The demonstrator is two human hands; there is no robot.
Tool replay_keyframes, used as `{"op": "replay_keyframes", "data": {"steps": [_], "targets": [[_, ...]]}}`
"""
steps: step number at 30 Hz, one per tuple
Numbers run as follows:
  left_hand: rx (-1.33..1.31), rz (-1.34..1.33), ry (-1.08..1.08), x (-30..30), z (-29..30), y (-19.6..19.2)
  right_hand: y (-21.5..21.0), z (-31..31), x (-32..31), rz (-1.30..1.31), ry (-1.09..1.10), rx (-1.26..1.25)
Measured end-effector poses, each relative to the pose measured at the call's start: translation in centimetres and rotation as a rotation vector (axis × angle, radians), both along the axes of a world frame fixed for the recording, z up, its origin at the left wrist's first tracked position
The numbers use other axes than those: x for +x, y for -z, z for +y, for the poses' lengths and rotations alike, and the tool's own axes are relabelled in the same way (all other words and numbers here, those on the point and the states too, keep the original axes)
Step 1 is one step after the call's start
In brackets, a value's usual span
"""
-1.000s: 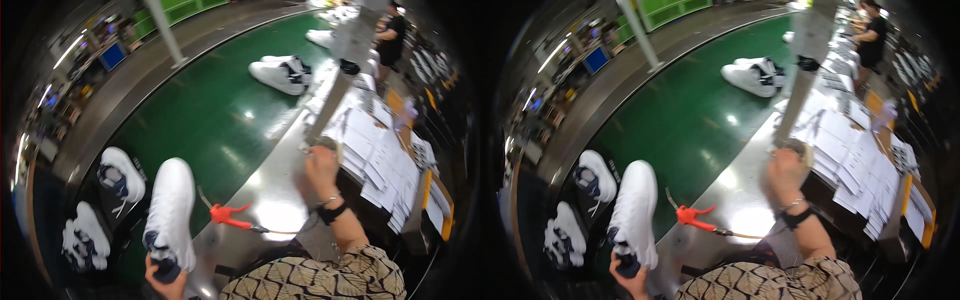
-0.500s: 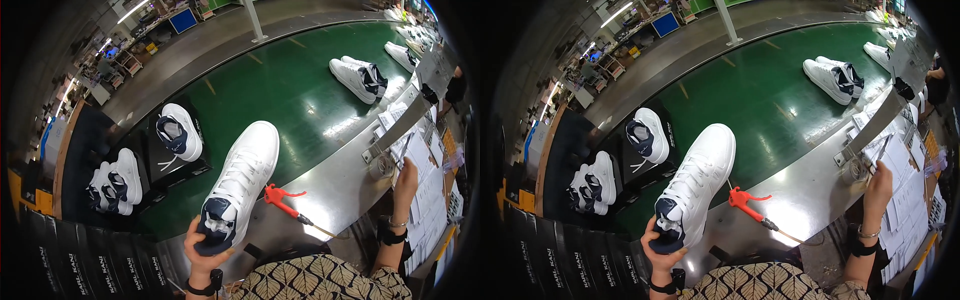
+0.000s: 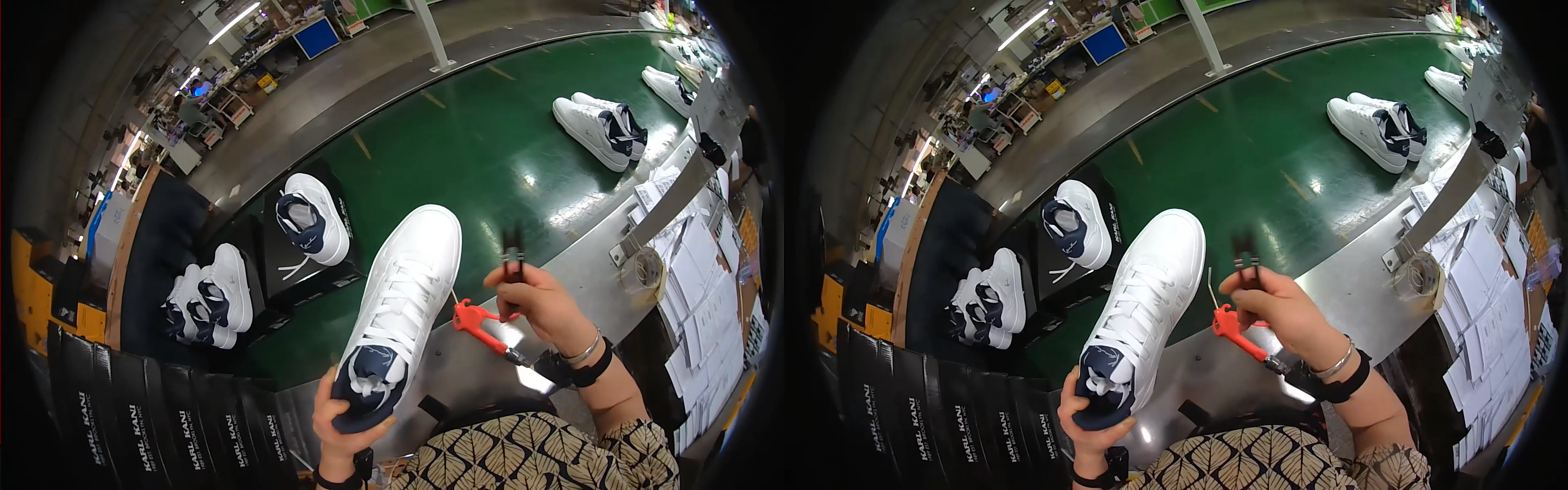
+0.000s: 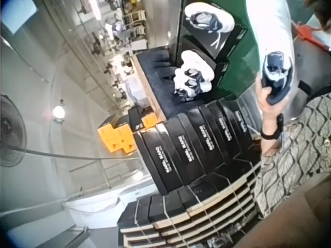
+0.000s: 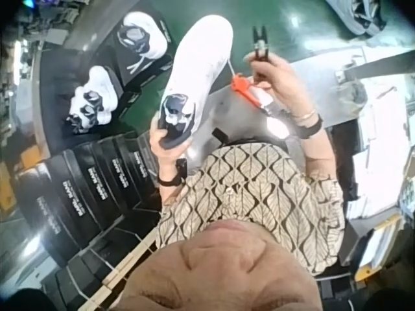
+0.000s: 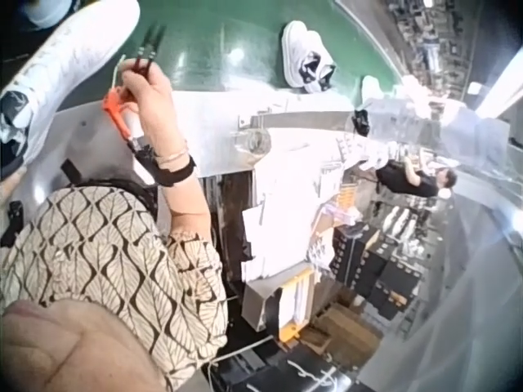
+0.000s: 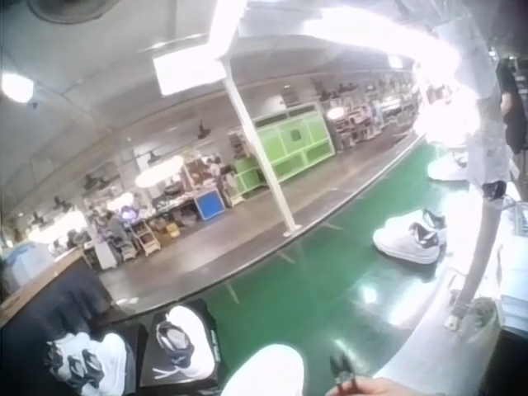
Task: Scanning shoeboxes and placing pairs of shoes into the corresponding boxes on a conveyor belt.
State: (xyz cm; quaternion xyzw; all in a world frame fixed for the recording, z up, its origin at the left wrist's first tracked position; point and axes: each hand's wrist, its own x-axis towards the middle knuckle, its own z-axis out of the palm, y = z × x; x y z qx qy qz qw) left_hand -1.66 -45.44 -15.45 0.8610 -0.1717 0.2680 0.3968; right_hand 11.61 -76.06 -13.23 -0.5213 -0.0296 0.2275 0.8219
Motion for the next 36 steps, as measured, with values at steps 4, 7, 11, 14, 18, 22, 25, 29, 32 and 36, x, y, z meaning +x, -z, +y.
{"op": "replay_keyframes", "data": {"steps": [4,7,11,14,18,22,25,29,32,36], "targets": [[0.029,-0.001,-0.007,-0.7,0.1,-0.2,-1.4,2.4,0.4,-0.633,0.103,-0.707],[0.051,-0.017,-0.003,-0.8,0.3,-0.2,-1.1,3.1,0.3,-0.795,0.151,-0.890],[0.072,-0.027,-0.016,-0.7,0.0,-0.3,-1.1,3.2,0.2,-0.952,0.239,-0.995],[0.063,-0.015,-0.009,-0.6,0.0,-0.3,-1.0,3.3,0.5,-0.923,0.254,-0.973],[0.060,-0.018,0.002,-0.6,0.0,-0.2,-1.2,3.2,0.5,-0.844,0.183,-0.895],[0.042,-0.014,0.005,-0.7,-0.1,0.0,-1.8,2.9,0.7,-0.728,0.089,-0.892],[0.047,-0.012,0.003,-0.8,-0.2,-0.1,-1.3,2.6,0.9,-0.833,0.120,-0.906],[0.077,-0.023,-0.005,-0.9,-0.2,0.0,-1.0,2.5,1.1,-0.874,0.108,-0.904],[0.081,-0.020,-0.011,-0.9,-0.4,-0.1,-0.8,2.5,1.3,-0.882,0.107,-0.894],[0.078,-0.016,0.006,-0.6,-0.5,-0.4,-0.5,2.6,1.4,-0.907,0.118,-0.954]]}}
